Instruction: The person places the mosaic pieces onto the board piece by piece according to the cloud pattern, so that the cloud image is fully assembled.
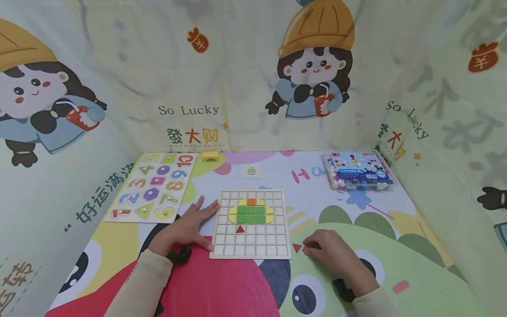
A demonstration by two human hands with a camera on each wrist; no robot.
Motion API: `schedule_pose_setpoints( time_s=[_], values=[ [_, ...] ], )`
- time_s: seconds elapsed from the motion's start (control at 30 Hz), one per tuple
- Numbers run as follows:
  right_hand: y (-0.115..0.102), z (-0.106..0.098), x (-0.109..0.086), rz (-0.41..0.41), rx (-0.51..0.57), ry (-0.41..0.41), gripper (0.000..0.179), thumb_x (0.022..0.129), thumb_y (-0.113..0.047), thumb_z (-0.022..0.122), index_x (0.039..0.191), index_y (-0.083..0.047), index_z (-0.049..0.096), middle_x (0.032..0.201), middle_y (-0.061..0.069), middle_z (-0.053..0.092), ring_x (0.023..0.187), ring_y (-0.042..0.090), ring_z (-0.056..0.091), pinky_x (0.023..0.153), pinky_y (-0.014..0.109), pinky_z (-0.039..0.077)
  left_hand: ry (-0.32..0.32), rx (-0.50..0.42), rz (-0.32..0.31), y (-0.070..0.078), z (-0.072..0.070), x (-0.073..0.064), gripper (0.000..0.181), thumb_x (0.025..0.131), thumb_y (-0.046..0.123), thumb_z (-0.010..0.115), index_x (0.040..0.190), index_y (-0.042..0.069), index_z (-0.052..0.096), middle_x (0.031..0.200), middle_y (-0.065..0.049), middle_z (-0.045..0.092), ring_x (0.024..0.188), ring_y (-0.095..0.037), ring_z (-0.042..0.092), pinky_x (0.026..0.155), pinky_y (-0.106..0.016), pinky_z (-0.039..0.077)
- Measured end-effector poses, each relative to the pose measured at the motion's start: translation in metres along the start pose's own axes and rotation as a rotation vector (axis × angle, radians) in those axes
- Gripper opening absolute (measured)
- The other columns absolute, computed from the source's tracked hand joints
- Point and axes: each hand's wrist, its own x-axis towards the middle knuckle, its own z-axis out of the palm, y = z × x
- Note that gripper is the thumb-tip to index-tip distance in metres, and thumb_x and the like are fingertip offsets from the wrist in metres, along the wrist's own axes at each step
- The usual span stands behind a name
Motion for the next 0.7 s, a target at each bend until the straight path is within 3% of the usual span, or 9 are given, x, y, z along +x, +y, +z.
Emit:
schedule_pose_setpoints(
  time_s=[0.4, 0.7],
  values=[
    [-0.001, -0.004, 0.001, -0.032, -0.048, 0.022, 0.011, 0.091, -0.016, 0.084, 0.102, -0.015, 0.082, 0.092, -0.014, 0.074, 0.082, -0.006, 0.061, 0.070, 0.023, 0.056, -0.001, 0.006, 0.012, -0.001, 0.001, 0.000, 0.127, 0.064, 0.057, 0.097, 0.168, 0.031, 0.030, 0.178, 0.009, 0.022, 0.167, -0.036, -0.007, 0.131, -0.067, 0.016],
    [-0.015, -0.016, 0.019, -0.156, -0.093, 0.080, 0.013, 0.089, -0.013, 0.085, 0.101, -0.012, 0.081, 0.089, -0.013, 0.072, 0.078, -0.006, 0.057, 0.066, 0.022, 0.054, 0.008, 0.002, -0.003, -0.001, 0.002, 0.000, 0.126, 0.064, 0.055, 0.098, 0.168, 0.032, 0.030, 0.178, 0.010, 0.022, 0.167, -0.037, -0.006, 0.130, -0.068, 0.019]
  ],
)
